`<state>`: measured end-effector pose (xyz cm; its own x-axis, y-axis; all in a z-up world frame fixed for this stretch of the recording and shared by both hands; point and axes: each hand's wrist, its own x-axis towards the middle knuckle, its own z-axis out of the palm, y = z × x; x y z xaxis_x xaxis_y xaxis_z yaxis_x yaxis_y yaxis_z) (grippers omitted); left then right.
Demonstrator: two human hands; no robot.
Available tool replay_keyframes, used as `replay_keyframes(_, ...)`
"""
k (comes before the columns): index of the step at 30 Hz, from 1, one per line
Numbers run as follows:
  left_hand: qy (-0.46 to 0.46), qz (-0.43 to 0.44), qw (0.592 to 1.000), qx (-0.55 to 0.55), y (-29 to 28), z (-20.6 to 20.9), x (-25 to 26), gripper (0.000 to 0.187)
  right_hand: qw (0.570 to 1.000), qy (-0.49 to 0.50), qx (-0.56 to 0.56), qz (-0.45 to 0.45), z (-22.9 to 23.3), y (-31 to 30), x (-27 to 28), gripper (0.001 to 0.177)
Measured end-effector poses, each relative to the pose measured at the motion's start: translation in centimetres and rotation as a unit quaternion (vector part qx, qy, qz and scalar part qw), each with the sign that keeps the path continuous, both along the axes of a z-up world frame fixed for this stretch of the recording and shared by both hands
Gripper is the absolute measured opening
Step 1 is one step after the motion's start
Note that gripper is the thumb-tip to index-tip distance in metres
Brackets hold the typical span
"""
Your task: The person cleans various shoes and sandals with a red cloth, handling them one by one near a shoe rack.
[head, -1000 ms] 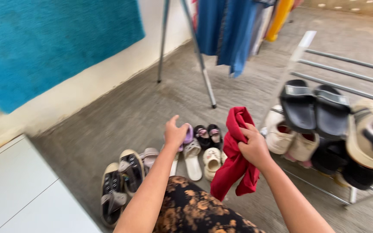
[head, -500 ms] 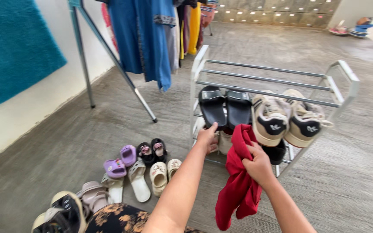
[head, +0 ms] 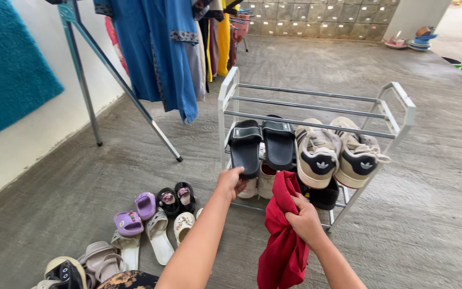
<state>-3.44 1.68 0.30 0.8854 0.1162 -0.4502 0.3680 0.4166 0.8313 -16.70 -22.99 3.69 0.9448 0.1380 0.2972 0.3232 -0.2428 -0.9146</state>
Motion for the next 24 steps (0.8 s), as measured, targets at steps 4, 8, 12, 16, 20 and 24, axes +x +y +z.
replay_keyframes(4,0.019,-0.017,0.999,-0.020,2.2,0.1,-8.1,0.032,0.983,0.103,0.154,0.001,-1.5,2.5,-0.3,0.047)
replay_keyframes(8,0.018,-0.020,1.000,-0.013,2.5,0.0,-15.6,0.046,0.919,0.253,0.304,0.007,-2.4,4.6,-1.2,0.040)
replay_keyframes(12,-0.024,-0.056,0.998,-0.001,1.0,-0.6,-19.0,0.050,0.920,0.275,0.281,0.003,-1.5,6.0,-3.0,0.043)
replay_keyframes(16,-0.191,-0.149,0.968,0.064,1.8,-0.8,-19.8,0.056,0.920,0.283,0.263,0.060,-0.6,5.3,-3.9,0.054)
replay_keyframes(20,-0.219,-0.118,0.967,-0.044,1.4,0.6,-19.8,0.076,0.905,0.322,0.251,0.122,-1.5,4.0,-4.8,0.054)
replay_keyframes(24,-0.206,-0.153,0.924,-0.282,2.6,0.3,-19.4,0.081,0.897,0.350,0.209,0.172,-2.7,4.2,-6.0,0.055)
